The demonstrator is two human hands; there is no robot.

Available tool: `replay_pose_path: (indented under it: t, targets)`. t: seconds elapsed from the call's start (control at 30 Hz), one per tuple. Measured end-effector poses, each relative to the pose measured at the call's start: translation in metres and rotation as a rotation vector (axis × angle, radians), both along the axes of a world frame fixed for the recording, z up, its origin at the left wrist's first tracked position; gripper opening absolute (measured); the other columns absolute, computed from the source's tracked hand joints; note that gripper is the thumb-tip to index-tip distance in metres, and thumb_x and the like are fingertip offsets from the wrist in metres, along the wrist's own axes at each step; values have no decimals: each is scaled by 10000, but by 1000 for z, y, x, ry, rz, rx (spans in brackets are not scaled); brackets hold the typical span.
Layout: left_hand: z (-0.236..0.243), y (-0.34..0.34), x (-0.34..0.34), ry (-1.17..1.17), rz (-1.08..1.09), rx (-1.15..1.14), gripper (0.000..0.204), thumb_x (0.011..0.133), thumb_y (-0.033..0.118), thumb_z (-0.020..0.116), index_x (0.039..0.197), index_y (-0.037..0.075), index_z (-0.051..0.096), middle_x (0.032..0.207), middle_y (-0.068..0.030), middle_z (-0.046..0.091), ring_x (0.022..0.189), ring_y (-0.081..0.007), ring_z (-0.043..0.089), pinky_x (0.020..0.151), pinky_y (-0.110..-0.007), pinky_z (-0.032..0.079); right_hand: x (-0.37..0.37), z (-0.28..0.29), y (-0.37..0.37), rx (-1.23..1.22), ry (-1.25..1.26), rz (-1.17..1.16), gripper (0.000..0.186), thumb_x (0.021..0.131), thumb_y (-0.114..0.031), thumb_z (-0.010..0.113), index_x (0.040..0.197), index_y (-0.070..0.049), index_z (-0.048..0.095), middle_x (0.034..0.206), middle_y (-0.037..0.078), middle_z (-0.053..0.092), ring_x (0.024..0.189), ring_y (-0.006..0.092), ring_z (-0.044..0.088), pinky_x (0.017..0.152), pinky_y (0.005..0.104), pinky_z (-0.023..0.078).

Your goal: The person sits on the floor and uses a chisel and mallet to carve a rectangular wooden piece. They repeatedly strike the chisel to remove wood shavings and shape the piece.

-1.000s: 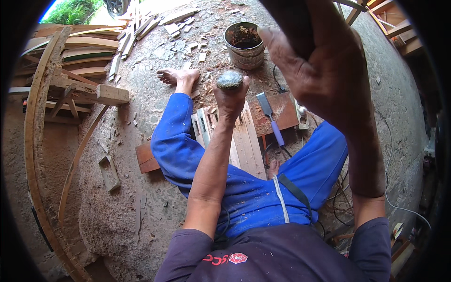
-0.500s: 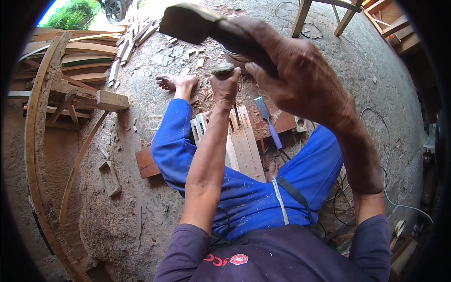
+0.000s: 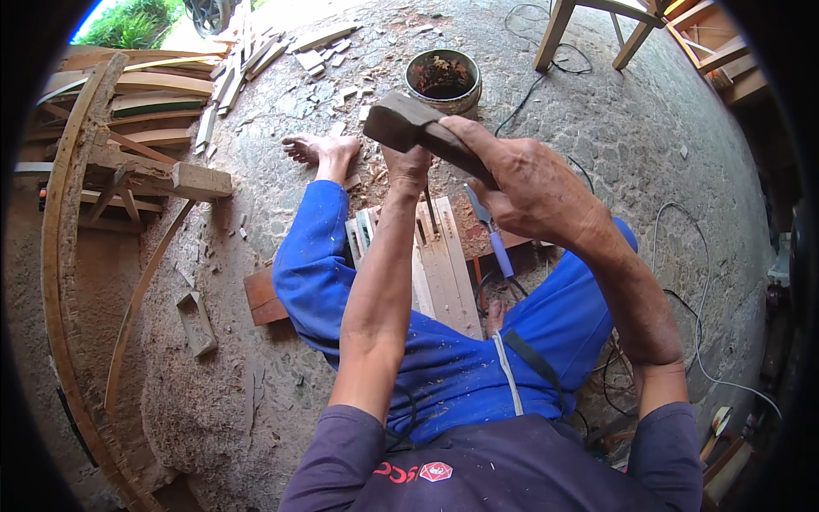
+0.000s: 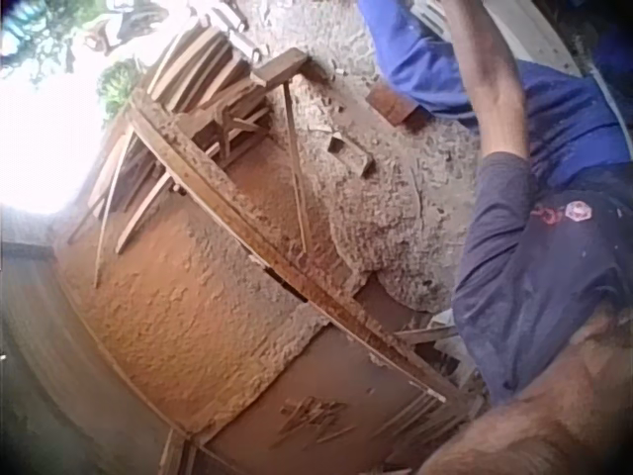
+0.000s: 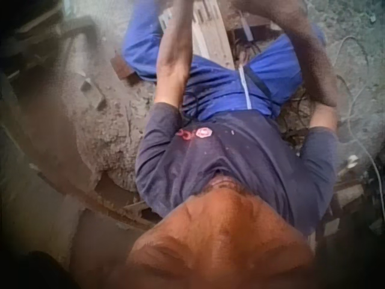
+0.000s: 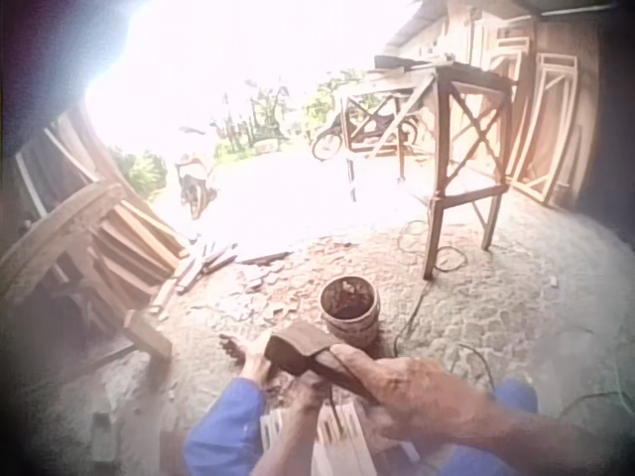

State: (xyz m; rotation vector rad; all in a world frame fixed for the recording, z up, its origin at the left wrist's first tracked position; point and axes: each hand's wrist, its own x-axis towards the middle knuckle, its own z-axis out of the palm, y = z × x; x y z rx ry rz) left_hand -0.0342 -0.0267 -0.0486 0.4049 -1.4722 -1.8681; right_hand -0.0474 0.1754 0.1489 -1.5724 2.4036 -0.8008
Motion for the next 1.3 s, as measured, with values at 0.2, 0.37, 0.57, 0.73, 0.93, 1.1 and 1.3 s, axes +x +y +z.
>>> replay_pose_path:
  t: [0.2,0.37,0.57,0.73,0.93,1.1,1.3]
  targets:
    - [29,47,39,-130,262,-436,256,859,144,780,1030,-34,715,933,-72,767,856,-131,713,762,-314,553,-11,-24,-13,283,15,-47,594,887,-80,621,1444,-100,415,994,263,709,930,434,708,808,532,565]
    - [27,38,18,-322,209,-422,160,841,159,735,881,10,690,803,-89,737,684,-184,698,637,-366,572,11,-102,37,-92,-407,-219,635,888,-113,650,1475,-85,407,1102,284,701,1028,414,707,906,480,553]
    - [-5,-18,-37,-491,208,-82,116,766,104,714,800,-4,738,729,-58,732,618,-159,661,599,-332,523,59,-156,48,-176,-1244,-508,622,864,-62,681,1439,-37,442,858,48,633,603,123,583,552,288,489]
    - [3,6,-14,-164,240,-302,191,812,93,752,654,62,648,571,-12,594,424,-117,506,390,-319,361,63,-163,52,-144,-1408,-612,574,856,-63,680,1387,-38,462,765,15,594,480,65,521,418,244,448]
    - [-24,-40,-41,-606,161,97,247,812,109,749,610,70,612,547,-43,571,401,-155,494,378,-335,356,63,-179,43,-13,-1389,-542,739,854,-113,654,1516,-33,335,758,37,578,497,91,538,419,279,473]
    - [-4,-18,-35,-467,73,73,104,781,91,754,744,10,701,654,-43,651,500,-140,544,463,-334,423,62,-185,48,-47,-1364,-588,626,870,-64,649,1442,-10,399,719,21,546,475,94,522,406,290,464]
    - [-3,-25,-42,-599,93,69,146,773,81,750,667,22,667,617,-36,644,494,-123,551,439,-331,408,60,-185,43,-10,-1337,-603,631,862,-84,653,1437,0,407,751,37,556,487,97,526,426,291,480]
